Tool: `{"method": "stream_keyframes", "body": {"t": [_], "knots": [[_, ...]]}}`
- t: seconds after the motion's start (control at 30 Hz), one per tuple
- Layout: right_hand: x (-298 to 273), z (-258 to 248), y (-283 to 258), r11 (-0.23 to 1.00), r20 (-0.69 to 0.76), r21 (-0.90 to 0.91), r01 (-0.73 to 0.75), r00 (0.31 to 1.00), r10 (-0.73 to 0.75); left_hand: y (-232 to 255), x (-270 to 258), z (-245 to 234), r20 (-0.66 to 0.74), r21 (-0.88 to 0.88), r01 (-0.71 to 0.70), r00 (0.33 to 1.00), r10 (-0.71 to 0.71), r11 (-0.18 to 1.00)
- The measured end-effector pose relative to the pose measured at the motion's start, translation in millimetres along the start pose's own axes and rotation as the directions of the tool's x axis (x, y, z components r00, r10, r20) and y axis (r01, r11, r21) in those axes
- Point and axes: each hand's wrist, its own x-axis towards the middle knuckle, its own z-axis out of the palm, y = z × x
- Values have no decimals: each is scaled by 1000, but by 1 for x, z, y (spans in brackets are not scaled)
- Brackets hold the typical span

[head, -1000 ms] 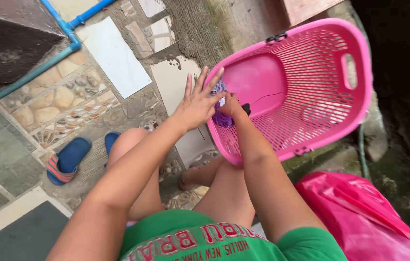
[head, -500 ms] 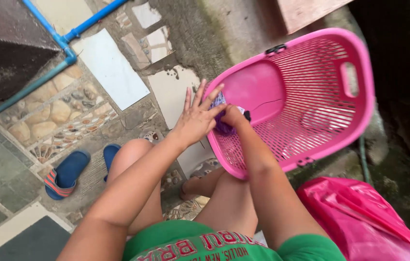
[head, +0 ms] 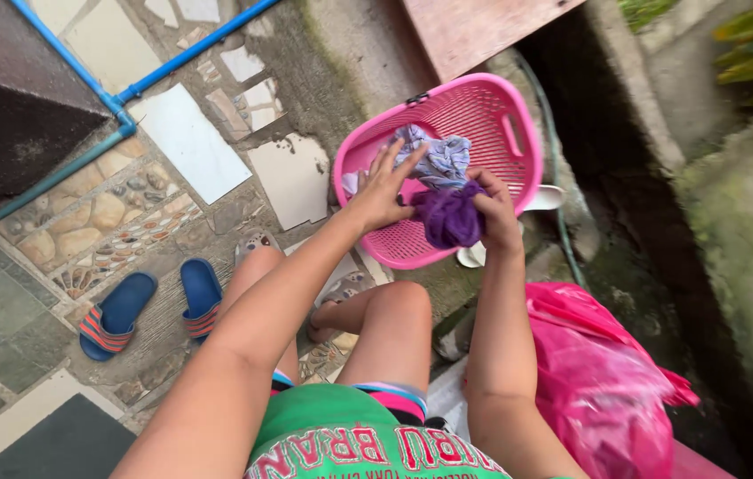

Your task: Hanging various pieces of laundry such as socks and shirts on a circular drying rack with clips.

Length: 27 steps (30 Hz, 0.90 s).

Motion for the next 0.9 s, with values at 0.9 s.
{"method": "stream_keyframes", "body": {"t": [0.9], "knots": [[-127,167,-304,913,-144,156,378,923,-358,329,-166,-227,-103,-951,-236,851,514,201]]}}
